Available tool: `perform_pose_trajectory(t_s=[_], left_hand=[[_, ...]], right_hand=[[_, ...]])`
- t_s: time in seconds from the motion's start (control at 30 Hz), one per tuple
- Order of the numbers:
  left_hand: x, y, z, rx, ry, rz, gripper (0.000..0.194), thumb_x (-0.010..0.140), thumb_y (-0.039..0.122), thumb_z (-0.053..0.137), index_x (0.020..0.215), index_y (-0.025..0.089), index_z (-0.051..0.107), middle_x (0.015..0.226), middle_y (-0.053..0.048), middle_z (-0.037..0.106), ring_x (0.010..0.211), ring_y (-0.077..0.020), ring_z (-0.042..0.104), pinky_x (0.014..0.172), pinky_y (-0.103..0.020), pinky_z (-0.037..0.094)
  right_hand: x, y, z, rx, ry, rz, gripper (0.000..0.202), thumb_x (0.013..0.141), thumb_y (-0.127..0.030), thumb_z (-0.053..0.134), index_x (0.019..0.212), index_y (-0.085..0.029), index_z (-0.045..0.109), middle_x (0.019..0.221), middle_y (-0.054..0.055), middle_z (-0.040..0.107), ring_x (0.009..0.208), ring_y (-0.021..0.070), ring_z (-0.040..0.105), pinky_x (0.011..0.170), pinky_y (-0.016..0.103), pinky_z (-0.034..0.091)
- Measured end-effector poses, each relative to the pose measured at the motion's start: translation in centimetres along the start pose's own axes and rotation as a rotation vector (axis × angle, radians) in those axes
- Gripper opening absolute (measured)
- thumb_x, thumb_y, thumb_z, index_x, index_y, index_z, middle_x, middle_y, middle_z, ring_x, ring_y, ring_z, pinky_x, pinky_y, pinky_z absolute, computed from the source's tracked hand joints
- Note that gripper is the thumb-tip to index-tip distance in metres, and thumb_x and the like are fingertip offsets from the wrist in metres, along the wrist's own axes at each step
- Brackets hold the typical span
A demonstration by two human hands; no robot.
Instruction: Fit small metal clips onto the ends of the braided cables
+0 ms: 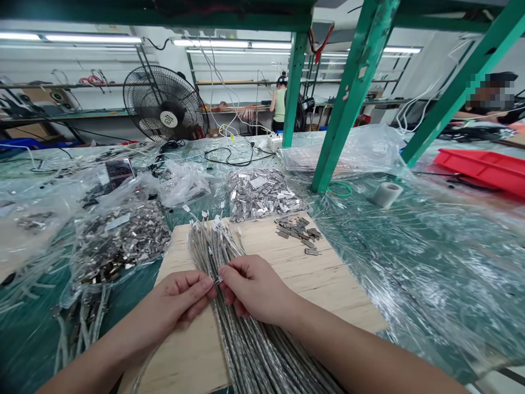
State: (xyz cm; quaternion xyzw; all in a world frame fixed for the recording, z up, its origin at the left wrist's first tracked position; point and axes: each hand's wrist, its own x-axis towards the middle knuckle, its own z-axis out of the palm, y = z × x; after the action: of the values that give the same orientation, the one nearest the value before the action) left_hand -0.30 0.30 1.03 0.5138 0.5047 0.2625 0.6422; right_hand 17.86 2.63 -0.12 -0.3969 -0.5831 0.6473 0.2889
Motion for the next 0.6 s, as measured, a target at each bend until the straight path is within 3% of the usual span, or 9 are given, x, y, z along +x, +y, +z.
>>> perform_pose_trajectory(t_s=[0.2,0.4,0.53,0.6], left_hand=[[0.3,-0.21,-0.11,0.056,0.039,0.026,0.04,0.087,0.054,0.05,0.08,0.016,0.058,0.049,0.009,0.036,0.042,-0.0063,0.023,0.041,-0.019,0.017],[0.28,-0.1,-0.25,0.108,0.049,0.185,0.042,0.093,0.05,0.042,0.07,0.016,0.052,0.051,0.007,0.04,0.047,-0.0074,0.029,0.047,-0.021,0.023],[-0.09,-0.08,-0.08,0.171,0.053,0.178,0.034,0.093,0.047,0.045,0.091,0.016,0.059,0.055,0.007,0.04,0.051,-0.0093,0.031,0.049,-0.021,0.024],[-0.27,0.03,0.1,0.253,0.094,0.194,0.032,0.094,0.044,0.044,0.092,0.017,0.061,0.059,0.005,0.045,0.056,-0.0106,0.038,0.053,-0.022,0.03]], right_hand=[[0.13,0.08,0.17,-0.009,-0.037,0.016,0.037,0.088,-0.046,0.051,0.069,-0.015,0.054,0.054,-0.003,0.055,0.034,0.0052,0.043,0.032,0.014,0.03],[0.26,0.31,0.67,0.11,0.016,0.004,0.038,0.088,-0.05,0.052,0.071,-0.015,0.055,0.056,-0.002,0.057,0.035,0.0059,0.048,0.032,0.014,0.034],[0.29,0.36,0.75,0.125,0.025,-0.002,0.038,0.088,-0.048,0.051,0.07,-0.015,0.054,0.056,-0.003,0.056,0.035,0.0058,0.048,0.031,0.013,0.035],[0.23,0.37,0.77,0.117,0.034,-0.003,0.037,0.089,-0.047,0.051,0.069,-0.015,0.054,0.056,-0.003,0.056,0.036,0.0055,0.048,0.031,0.013,0.035]])
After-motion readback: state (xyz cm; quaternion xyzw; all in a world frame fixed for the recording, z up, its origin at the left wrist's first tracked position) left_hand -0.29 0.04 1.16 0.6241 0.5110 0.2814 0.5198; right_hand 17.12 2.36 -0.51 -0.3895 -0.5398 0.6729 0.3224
